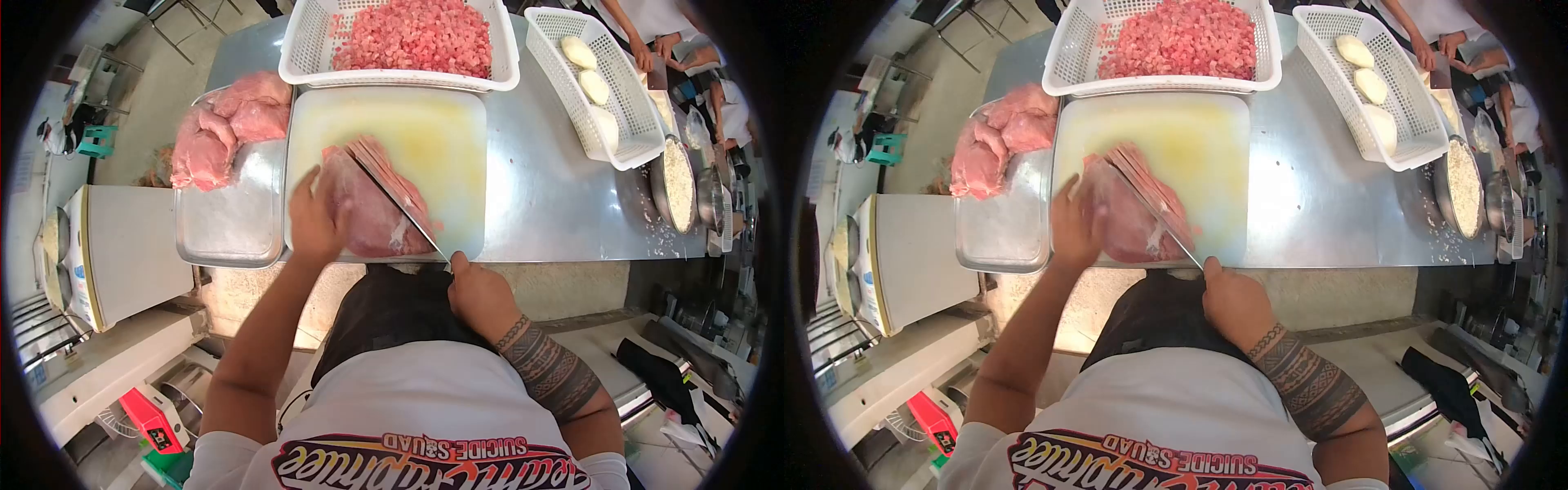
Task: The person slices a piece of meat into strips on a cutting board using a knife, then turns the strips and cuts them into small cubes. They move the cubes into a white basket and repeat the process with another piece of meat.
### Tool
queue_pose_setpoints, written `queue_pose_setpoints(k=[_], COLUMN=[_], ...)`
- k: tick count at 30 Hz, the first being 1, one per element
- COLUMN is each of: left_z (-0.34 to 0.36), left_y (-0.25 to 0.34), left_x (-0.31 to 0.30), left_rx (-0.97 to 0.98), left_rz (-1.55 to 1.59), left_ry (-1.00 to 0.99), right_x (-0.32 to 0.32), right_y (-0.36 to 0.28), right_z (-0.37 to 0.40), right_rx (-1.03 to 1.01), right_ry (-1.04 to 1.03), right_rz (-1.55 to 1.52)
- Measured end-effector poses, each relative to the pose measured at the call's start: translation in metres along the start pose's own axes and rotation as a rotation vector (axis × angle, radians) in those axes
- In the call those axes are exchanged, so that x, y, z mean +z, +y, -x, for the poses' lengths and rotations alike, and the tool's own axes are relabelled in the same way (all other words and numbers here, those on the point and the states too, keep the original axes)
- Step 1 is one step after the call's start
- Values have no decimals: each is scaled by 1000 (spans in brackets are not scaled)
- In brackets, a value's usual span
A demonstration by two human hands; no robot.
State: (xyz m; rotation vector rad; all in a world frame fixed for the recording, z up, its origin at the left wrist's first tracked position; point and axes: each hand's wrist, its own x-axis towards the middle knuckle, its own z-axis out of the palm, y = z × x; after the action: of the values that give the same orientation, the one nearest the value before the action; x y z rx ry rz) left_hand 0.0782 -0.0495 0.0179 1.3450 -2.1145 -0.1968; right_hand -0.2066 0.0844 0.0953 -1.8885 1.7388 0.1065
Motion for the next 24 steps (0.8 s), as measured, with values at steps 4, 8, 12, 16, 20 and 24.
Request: queue_pose_setpoints(k=[4, 8, 12, 16, 20, 24], left_z=[22, 3, -27, -96, -157, -180], left_y=[11, 24, 19, 12, 20, 20], left_x=[33, 43, 31, 12, 9, 27], left_rx=[31, -9, -89, -331, -382, -529], left_rz=[76, 67, 16, 416, 836, 1133], left_ry=[-17, -13, -72, 193, 313, 199], right_x=[-15, -23, -27, -49, -60, -57], right_y=[2, 11, 13, -11, -28, -31], right_z=[-9, -27, -37, -18, -15, -25], right_rx=[-39, -54, -63, -31, -20, -23], right_ry=[14, 46, 82, 97, 67, 68], right_rz=[-3, 21, -18, -56, -48, -23])
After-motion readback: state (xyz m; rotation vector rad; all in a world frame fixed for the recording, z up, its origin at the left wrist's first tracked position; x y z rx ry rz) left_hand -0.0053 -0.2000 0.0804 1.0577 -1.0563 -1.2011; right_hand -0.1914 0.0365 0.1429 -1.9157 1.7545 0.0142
